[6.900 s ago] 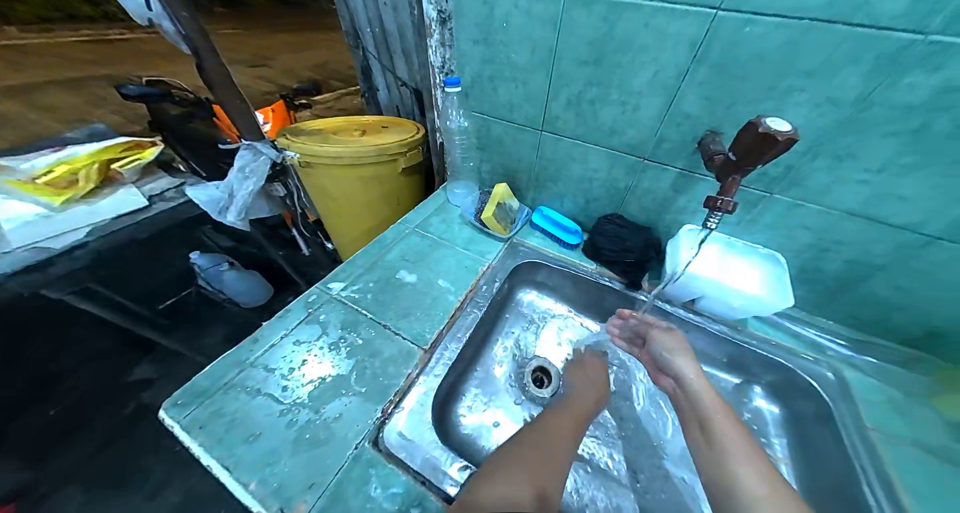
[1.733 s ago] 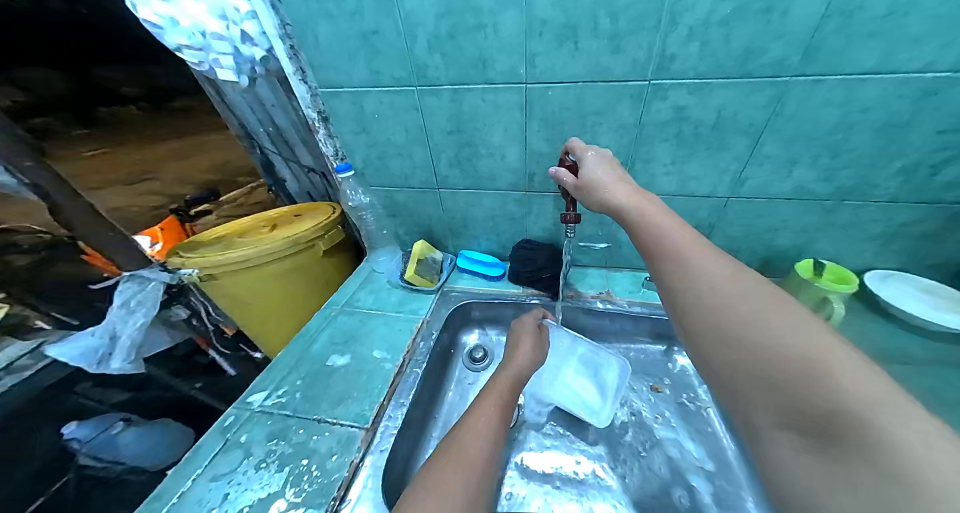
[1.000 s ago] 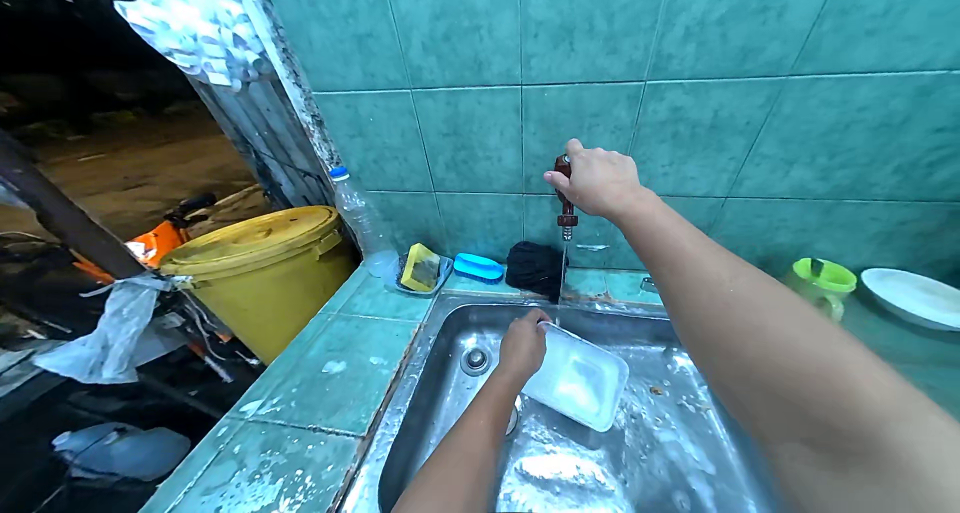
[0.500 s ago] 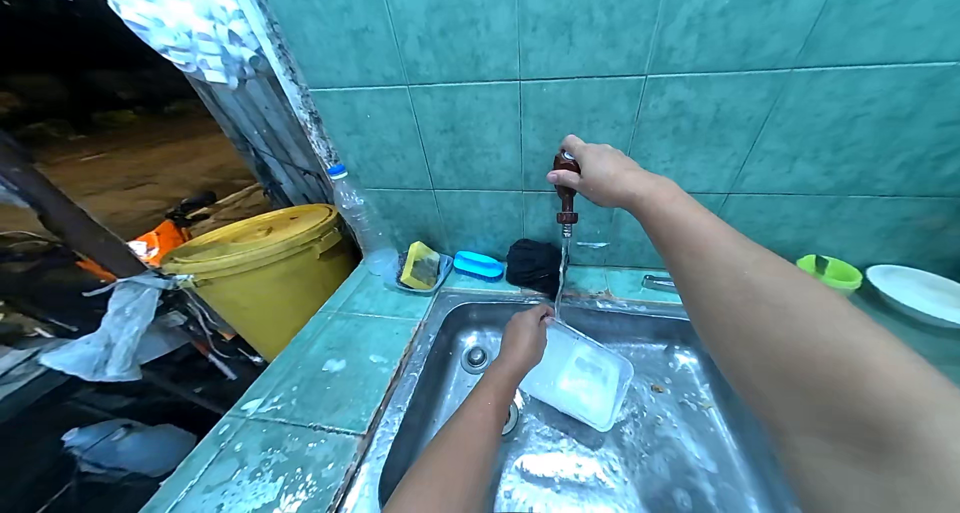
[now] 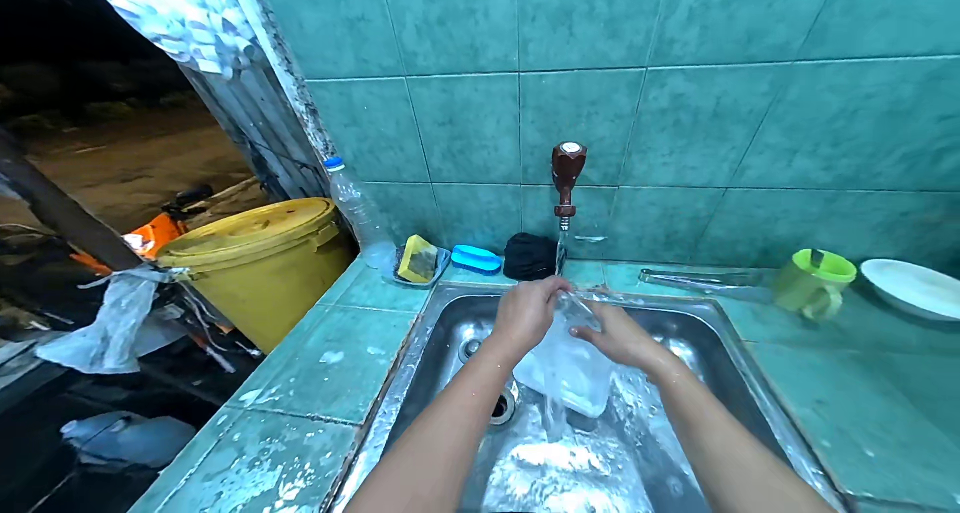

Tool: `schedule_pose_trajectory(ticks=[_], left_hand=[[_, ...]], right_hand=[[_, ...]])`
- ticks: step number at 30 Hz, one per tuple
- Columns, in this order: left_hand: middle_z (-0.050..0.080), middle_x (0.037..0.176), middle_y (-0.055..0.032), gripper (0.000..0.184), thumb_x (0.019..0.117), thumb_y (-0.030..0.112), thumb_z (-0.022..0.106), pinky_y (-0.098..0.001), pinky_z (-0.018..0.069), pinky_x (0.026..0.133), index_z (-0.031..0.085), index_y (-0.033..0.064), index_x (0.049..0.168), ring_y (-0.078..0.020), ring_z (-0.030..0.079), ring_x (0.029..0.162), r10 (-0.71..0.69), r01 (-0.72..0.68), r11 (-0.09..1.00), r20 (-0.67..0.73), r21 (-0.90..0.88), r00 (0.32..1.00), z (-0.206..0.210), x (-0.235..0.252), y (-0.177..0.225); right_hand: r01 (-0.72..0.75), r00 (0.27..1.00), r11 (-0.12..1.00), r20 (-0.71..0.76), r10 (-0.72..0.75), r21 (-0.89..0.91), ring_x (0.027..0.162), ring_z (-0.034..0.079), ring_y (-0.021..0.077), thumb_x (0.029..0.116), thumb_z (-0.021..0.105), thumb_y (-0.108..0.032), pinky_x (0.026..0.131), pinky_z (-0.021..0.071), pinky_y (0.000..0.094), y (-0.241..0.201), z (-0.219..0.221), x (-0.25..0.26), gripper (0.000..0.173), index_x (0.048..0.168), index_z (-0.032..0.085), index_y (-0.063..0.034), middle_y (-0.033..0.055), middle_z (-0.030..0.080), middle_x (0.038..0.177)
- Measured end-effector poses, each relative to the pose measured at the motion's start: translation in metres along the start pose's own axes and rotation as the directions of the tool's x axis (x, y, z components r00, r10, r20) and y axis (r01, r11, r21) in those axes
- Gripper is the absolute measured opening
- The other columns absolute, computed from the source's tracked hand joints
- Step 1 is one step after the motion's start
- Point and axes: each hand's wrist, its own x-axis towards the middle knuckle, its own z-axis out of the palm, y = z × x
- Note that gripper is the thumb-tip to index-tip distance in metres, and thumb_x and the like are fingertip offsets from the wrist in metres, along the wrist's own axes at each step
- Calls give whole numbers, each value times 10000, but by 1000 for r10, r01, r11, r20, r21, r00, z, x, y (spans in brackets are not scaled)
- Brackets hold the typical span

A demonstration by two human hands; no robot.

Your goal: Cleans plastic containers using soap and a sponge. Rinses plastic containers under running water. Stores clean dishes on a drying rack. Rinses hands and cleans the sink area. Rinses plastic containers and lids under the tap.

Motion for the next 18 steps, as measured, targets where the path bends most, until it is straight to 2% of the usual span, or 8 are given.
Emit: schedule_pose_trajectory(ticks=[2,5,8,10,13,16,18], left_hand=[[733,1147,-97,258,1074,166,522,-528,543,940,713,128,1243,-269,705,1039,36,-41,996,-63,-76,997,-4,1,-4],[721,1231,-48,219,1051,169,580,-470,529,995,734,114,1196,-214,680,1119,124,-148,976,-145,-163,982,-15,4,-13],[715,1254,-63,202,1019,121,622,-459,494,1070,755,90,1167,-221,648,1205,238,-266,955,-197,-133,951,-25,3,-19],[704,1283,-84,206,1016,109,622,-461,479,1091,755,77,1170,-237,634,1241,265,-289,951,-194,-111,945,-28,3,-20],[660,1356,-123,240,1024,112,612,-462,447,1129,731,50,1223,-258,593,1308,250,-275,952,-180,-134,951,-30,3,-18],[590,1453,-122,319,1042,127,584,-467,414,1156,667,91,1348,-261,538,1370,220,-239,962,-147,-133,964,-29,7,-16],[583,1466,-103,357,1044,105,570,-477,421,1151,637,117,1395,-258,542,1367,212,-227,967,-126,-115,969,-26,11,-14]], right_hand=[[68,992,996,-115,-60,63,1348,549,306,1025,644,-257,1151,414,490,-1,4,4,548,1514,485,-66,190,562,1458],[265,940,916,-292,-176,301,1326,554,290,973,708,-134,1110,459,478,7,13,22,584,1511,491,-66,178,533,1481],[351,919,774,-354,-175,527,1332,546,249,931,719,-28,1103,462,457,3,26,35,601,1488,497,-48,146,537,1490],[356,914,741,-377,-149,569,1352,526,251,930,705,-4,1104,455,458,-4,30,38,594,1482,490,-42,154,519,1503],[362,904,729,-410,-122,580,1360,516,261,941,681,0,1103,448,460,-10,32,41,574,1481,489,-31,166,508,1511],[359,900,711,-425,-93,605,1316,551,248,966,665,-11,1085,460,446,-10,29,38,547,1484,495,-44,155,550,1470],[367,894,676,-444,-65,639,1257,588,228,981,645,-10,1048,486,423,-5,30,34,519,1479,508,-49,145,597,1411]])
